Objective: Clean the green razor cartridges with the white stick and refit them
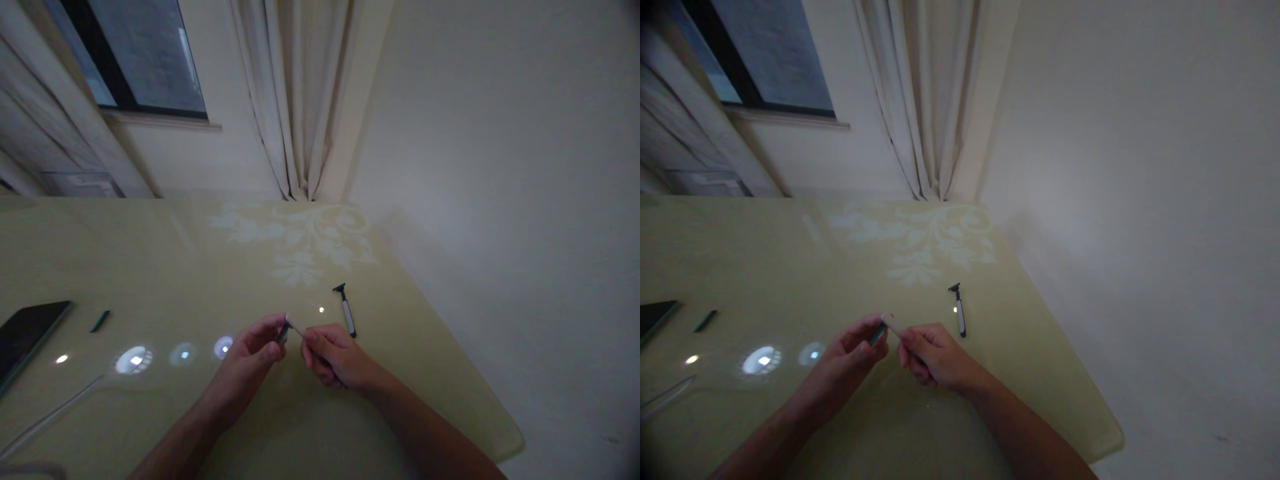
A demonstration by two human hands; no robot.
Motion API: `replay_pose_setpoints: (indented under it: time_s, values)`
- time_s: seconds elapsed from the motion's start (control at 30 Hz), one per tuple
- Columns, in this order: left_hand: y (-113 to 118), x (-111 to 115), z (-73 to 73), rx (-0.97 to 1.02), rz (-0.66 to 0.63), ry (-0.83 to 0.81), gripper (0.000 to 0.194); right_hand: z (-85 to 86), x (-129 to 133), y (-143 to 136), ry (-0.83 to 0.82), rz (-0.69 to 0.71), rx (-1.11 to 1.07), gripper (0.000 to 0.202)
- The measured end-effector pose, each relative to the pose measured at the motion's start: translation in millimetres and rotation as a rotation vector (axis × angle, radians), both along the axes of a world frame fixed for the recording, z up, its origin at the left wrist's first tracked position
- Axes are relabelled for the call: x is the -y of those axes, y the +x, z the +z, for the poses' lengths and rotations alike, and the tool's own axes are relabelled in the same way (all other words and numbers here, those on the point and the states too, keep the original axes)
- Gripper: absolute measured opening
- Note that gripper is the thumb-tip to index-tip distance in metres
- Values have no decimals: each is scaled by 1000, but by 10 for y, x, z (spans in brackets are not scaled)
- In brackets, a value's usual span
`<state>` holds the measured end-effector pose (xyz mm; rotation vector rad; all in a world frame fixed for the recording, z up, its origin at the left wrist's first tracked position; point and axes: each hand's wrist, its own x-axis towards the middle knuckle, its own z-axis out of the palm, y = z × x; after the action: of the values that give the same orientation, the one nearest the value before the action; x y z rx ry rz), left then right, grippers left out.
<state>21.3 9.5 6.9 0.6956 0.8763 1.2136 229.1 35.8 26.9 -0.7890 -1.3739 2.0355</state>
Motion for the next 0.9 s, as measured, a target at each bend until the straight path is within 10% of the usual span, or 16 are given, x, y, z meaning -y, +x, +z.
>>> replay_pose_setpoints:
  time_s: [0.9]
  values:
    - [38, 3, 51, -30, 11, 7, 57, 0, 31, -16, -36, 42, 24, 61]
